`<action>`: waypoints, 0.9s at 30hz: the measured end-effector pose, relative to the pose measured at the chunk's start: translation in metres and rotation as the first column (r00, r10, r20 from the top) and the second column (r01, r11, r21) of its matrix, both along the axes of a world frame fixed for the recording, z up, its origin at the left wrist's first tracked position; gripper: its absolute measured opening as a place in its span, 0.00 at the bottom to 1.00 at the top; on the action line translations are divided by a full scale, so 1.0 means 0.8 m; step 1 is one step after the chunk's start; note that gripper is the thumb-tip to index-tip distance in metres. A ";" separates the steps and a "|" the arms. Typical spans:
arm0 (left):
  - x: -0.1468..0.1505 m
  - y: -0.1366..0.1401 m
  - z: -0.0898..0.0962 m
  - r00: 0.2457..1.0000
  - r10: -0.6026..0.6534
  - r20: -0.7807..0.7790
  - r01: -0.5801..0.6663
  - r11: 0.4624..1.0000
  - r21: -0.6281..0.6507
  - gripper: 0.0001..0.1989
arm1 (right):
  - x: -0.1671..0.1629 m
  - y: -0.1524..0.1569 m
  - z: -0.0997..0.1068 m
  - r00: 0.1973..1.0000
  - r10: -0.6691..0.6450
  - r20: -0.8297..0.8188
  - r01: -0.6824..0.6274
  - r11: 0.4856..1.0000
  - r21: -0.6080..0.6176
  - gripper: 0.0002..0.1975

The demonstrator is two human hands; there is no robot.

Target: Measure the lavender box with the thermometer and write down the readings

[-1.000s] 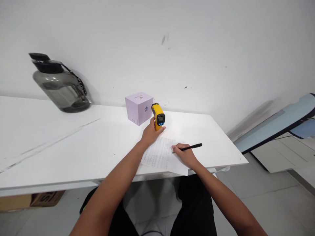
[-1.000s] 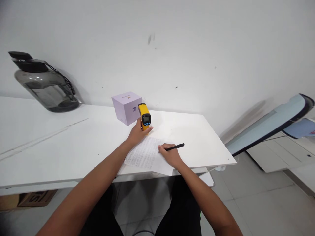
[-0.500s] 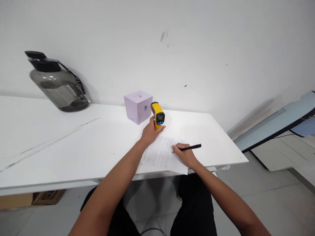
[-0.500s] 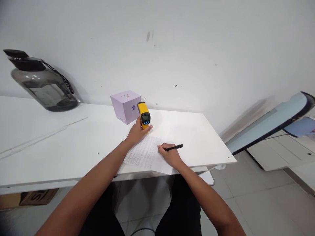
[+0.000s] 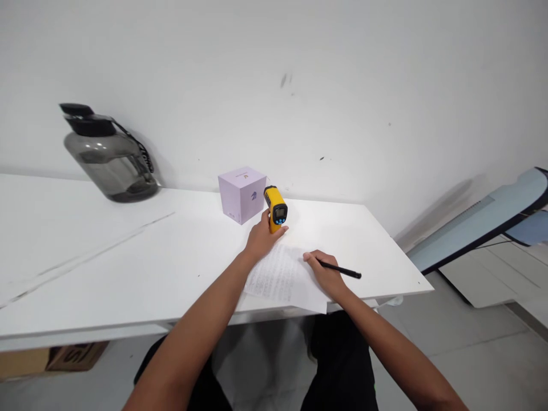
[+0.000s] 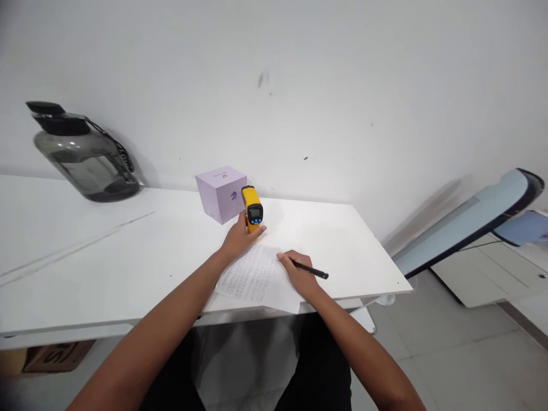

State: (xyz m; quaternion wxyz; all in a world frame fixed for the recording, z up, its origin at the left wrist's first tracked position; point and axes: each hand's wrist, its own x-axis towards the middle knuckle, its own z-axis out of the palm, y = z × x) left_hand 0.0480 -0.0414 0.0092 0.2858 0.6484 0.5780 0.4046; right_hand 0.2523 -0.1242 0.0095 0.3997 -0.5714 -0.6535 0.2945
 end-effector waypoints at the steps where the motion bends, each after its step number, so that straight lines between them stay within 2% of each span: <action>1: 0.000 0.000 0.000 1.000 0.005 -0.003 -0.005 1.000 -0.003 0.37 | 0.002 0.011 0.003 0.999 -0.018 0.027 0.018 1.000 0.026 0.18; 4: -0.002 0.000 -0.001 1.000 -0.006 0.015 0.005 1.000 0.004 0.38 | 0.006 0.062 0.011 0.978 -0.055 0.200 0.018 0.983 0.185 0.16; 6: -0.003 0.000 -0.002 0.999 -0.016 0.032 0.016 1.000 0.007 0.38 | 0.003 0.099 0.013 0.915 -0.099 0.392 0.005 0.972 0.233 0.13; 8: -0.004 0.000 -0.003 0.999 -0.021 0.036 0.021 1.000 -0.005 0.39 | -0.005 0.127 0.013 0.815 -0.104 0.569 0.009 0.986 0.168 0.18; 10: -0.005 0.001 -0.004 0.999 -0.024 0.035 0.025 1.000 -0.016 0.40 | -0.016 0.144 0.011 0.719 -0.054 0.693 -0.008 0.996 0.086 0.23; 12: -0.005 0.002 -0.004 0.999 -0.026 0.041 0.026 1.000 -0.011 0.40 | -0.027 0.152 0.009 0.647 -0.003 0.762 -0.033 0.999 0.031 0.26; 13: -0.005 0.002 -0.005 0.999 -0.025 0.044 0.025 1.000 -0.006 0.40 | -0.031 0.154 0.008 0.640 0.004 0.769 -0.044 0.999 0.031 0.27; 14: -0.005 0.002 -0.005 0.999 -0.022 0.046 0.022 1.000 -0.001 0.40 | -0.035 0.155 0.008 0.666 0.004 0.746 -0.063 0.997 0.051 0.27; 15: -0.005 0.002 -0.005 0.999 -0.019 0.046 0.019 1.000 0.000 0.40 | -0.037 0.155 0.009 0.733 0.009 0.680 -0.091 0.992 0.084 0.27; 17: -0.006 0.001 -0.004 0.999 -0.021 0.045 0.021 1.000 -0.001 0.40 | -0.039 0.154 0.012 0.905 0.118 0.410 -0.182 0.976 0.121 0.25; 18: -0.007 0.001 -0.004 0.998 -0.031 0.049 0.031 1.000 0.001 0.40 | -0.039 0.152 0.014 0.945 0.232 0.231 -0.260 0.960 0.103 0.24; 19: -0.008 0.000 -0.003 0.998 -0.042 0.057 0.041 0.999 0.007 0.41 | -0.039 0.148 0.017 0.934 0.353 0.058 -0.357 0.931 0.072 0.23; 20: -0.010 0.000 -0.003 0.996 -0.056 0.064 0.055 0.998 0.015 0.41 | -0.039 0.143 0.020 0.889 0.451 -0.083 -0.449 0.893 0.041 0.23; 22: -0.011 -0.001 -0.002 0.995 -0.074 0.060 0.072 0.997 0.030 0.42 | -0.043 0.130 0.025 0.802 0.552 -0.227 -0.564 0.826 0.016 0.26; 24: -0.012 -0.003 -0.002 0.998 -0.070 0.002 0.070 0.997 0.029 0.43 | -0.053 0.114 0.026 0.809 0.527 -0.260 -0.534 0.844 0.047 0.32; 27: -0.011 -0.009 0.002 0.990 -0.080 -0.112 0.082 0.997 0.012 0.47 | -0.071 0.097 0.021 0.854 0.395 -0.339 -0.395 0.916 0.074 0.28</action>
